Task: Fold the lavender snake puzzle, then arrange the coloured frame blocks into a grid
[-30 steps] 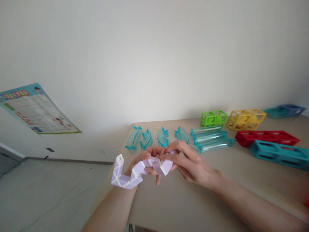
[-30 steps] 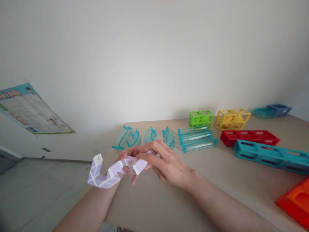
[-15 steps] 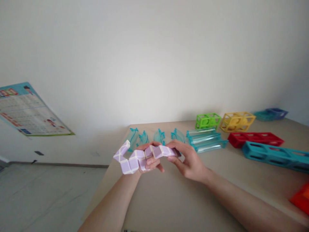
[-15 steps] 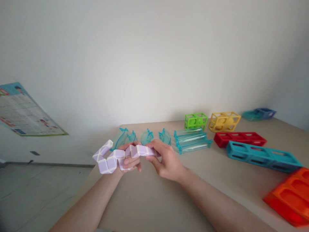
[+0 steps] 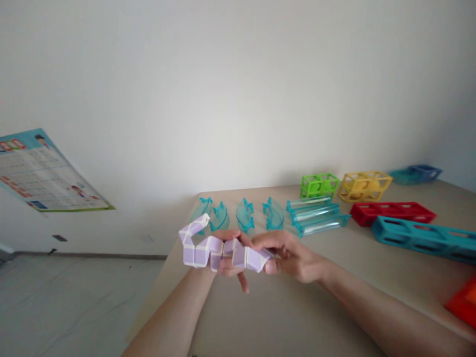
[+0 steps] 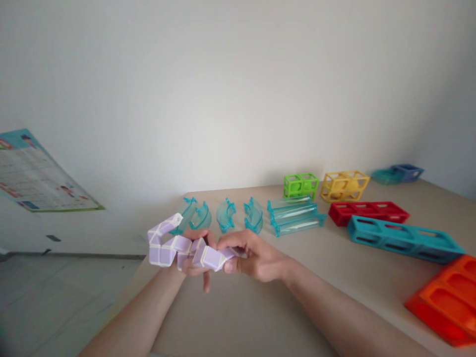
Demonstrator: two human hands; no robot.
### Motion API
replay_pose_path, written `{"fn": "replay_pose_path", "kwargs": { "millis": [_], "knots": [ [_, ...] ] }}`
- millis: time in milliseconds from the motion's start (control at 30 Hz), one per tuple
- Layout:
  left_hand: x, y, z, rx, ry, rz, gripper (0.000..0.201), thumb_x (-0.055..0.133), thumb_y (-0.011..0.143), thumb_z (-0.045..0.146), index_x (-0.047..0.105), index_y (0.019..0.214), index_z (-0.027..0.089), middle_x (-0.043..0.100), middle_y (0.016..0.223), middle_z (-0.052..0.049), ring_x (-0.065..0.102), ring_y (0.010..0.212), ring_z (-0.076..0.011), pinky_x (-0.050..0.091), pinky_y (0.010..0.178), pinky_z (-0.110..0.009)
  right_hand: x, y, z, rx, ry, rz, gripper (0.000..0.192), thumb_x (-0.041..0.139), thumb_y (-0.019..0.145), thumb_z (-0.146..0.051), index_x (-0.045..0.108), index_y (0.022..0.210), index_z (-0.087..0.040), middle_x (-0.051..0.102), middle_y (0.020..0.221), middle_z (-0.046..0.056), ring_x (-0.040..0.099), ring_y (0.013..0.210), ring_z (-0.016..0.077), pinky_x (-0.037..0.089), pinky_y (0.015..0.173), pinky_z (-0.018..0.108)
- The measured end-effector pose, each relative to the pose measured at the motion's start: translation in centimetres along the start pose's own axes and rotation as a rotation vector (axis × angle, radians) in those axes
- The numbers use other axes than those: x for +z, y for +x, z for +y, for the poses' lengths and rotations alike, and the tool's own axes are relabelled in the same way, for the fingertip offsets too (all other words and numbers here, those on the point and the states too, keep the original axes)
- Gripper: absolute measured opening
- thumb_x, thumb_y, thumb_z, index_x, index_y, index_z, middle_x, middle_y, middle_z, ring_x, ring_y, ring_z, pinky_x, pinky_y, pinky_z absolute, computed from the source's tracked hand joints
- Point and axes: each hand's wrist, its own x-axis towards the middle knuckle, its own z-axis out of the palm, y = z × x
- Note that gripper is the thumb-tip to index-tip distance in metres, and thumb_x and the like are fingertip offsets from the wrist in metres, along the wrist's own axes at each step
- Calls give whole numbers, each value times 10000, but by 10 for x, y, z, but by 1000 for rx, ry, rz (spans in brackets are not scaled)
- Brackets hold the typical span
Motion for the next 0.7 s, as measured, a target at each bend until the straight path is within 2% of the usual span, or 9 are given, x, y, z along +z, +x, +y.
{"fn": "replay_pose_path", "kwargs": {
  "millis": [100, 167, 267, 367, 433, 500, 600, 700],
  "knots": [
    [4, 4, 0, -35, -1, -75, 361, 408, 893, 481, 686, 945, 258, 545, 424, 2, 473, 317, -140, 525, 520, -395, -1, 0, 2, 69, 165, -85, 423, 654, 791, -515, 612, 816, -95, 457, 693, -15, 378, 626, 97, 272, 567, 225],
    [2, 7, 1, -24, 5, -71, 453, 338, 906, 533, 665, 998, 233, 616, 489, -47, 566, 372, -193, 532, 519, -408, -2, -1, 9, 83, 238, -63, 425, 653, 792, -519, 592, 801, -99, 463, 669, -18, 370, 583, 84, 263, 537, 218],
    [-1, 9, 3, 87, -28, 52, 593, 263, 903, 595, 645, 1025, 158, 638, 535, -86, 598, 401, -214, 537, 479, -393, -3, -1, 24, 43, 310, 104, 405, 635, 811, -525, 573, 829, -125, 508, 681, -9, 372, 505, 69, 276, 473, 210],
    [-5, 11, 3, 279, -159, 215, 567, 302, 908, 568, 626, 1070, 132, 691, 729, -138, 673, 574, -220, 566, 536, -355, -2, 1, 30, -54, 264, 378, 338, 642, 824, -481, 574, 868, -153, 529, 674, -11, 401, 496, 81, 313, 464, 215],
    [-7, 14, 1, 351, -228, 274, 508, 356, 913, 503, 597, 1143, 119, 706, 883, -177, 705, 723, -243, 584, 622, -364, -1, 1, 28, -119, 127, 547, 304, 635, 839, -453, 601, 897, -157, 553, 682, -1, 451, 548, 105, 347, 504, 229],
    [-10, 18, -1, 388, -258, 333, 460, 392, 916, 417, 570, 1189, 93, 714, 924, -185, 713, 777, -261, 589, 673, -381, 1, 0, 23, -174, -59, 643, 268, 622, 855, -420, 620, 928, -163, 592, 737, 23, 509, 632, 135, 383, 563, 249],
    [-12, 22, 0, 471, -285, 461, 377, 400, 916, 297, 574, 1162, 70, 729, 882, -157, 718, 752, -238, 588, 672, -347, 3, -3, 17, -259, -399, 683, 189, 618, 859, -329, 605, 974, -181, 608, 801, 39, 536, 681, 153, 407, 598, 264],
    [-4, 21, 6, 558, -270, 518, 405, 405, 920, 326, 555, 1197, 71, 718, 961, -164, 710, 813, -217, 570, 716, -321, 2, -4, 17, -357, -760, 641, 183, 604, 848, -203, 579, 1030, -194, 623, 867, 60, 566, 761, 180, 449, 676, 298]
  ]
}}
